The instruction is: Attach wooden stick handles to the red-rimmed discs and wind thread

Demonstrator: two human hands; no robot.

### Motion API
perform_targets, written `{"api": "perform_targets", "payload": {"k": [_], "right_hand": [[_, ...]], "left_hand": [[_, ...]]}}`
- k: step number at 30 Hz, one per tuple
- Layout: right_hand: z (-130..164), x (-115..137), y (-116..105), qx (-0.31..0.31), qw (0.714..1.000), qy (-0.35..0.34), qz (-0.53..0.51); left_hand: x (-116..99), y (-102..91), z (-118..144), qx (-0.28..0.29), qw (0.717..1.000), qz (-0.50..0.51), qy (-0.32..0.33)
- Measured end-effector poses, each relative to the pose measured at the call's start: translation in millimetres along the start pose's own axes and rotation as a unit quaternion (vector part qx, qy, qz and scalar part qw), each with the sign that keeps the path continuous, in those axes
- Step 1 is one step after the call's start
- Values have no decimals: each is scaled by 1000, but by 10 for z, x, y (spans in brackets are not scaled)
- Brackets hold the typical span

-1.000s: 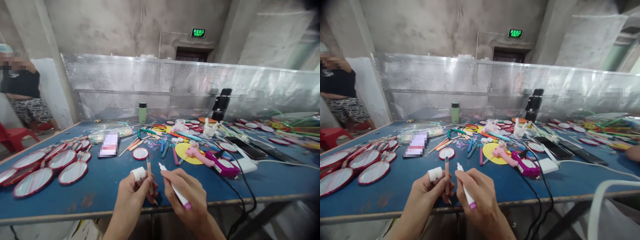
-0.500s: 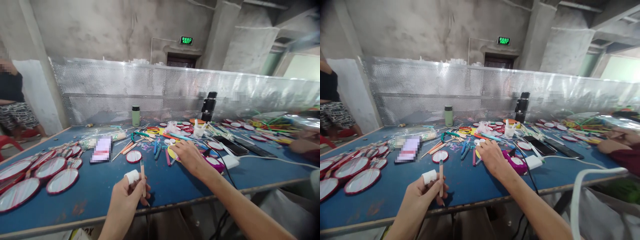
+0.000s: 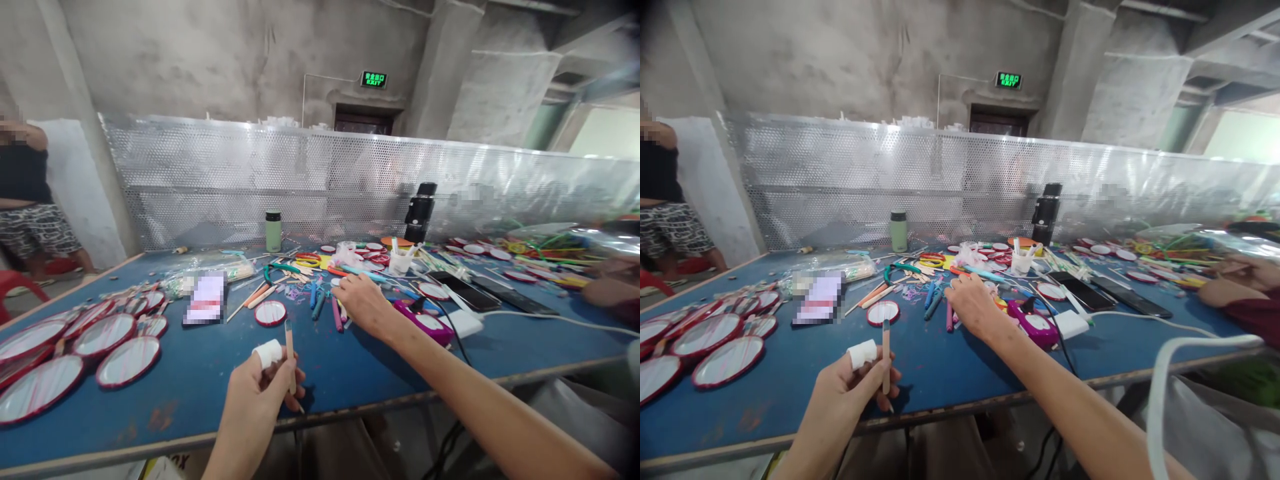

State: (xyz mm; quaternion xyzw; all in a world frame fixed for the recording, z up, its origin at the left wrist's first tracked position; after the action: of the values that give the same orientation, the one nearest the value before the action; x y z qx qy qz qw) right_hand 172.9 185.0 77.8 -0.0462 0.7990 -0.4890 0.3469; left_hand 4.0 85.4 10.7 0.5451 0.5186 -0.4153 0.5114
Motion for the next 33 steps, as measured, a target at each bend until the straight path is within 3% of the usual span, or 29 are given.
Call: {"api": "perform_targets", "payload": {"k": [3,6,10,14,22,26,28,29,31,33], "right_hand": [[-93,172,-76,-2,999,-48,-12],[-174,319,-7,-1,996,-88,-14],[-214,402,129,-8,993,-115,-6],[-181,450,129,-14,990,-137,2],[-114,492,-67,-53,983,-176,10],[12,341,-368,-158,973,-144,-84],[193,154,-638,-260,939,-85,-210],[320,35,-752,-314,905,-44,-284],[560,-175,-801,-368,827,68,-420],[754,-211,-714,-379,749,153,-521]], "left_hand": [[-36,7,11,3,1000,0,-3],[-44,25,14,11,1000,2,-8],[-62,33,20,5,1000,20,-1],[-39,24,13,-3,999,37,0],[46,28,-43,17,999,33,10],[52,21,-47,13,999,34,14],[35,18,-48,9,999,34,13],[23,19,-47,8,999,34,13],[-8,34,-43,15,999,31,12],[-29,44,-38,21,999,24,9]]}}
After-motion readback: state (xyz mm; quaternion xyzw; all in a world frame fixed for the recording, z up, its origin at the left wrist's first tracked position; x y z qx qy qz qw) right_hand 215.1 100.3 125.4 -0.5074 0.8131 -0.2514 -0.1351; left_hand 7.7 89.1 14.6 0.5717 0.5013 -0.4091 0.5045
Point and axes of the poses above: each hand's wrist, its own z-axis away from the middle knuckle, its own y-axis out of the palm, x = y × z, the point moved 10 cm from there along -z, towards the middle knuckle, and after that the axes turned 1 degree about -y, right-handed, at the moved point
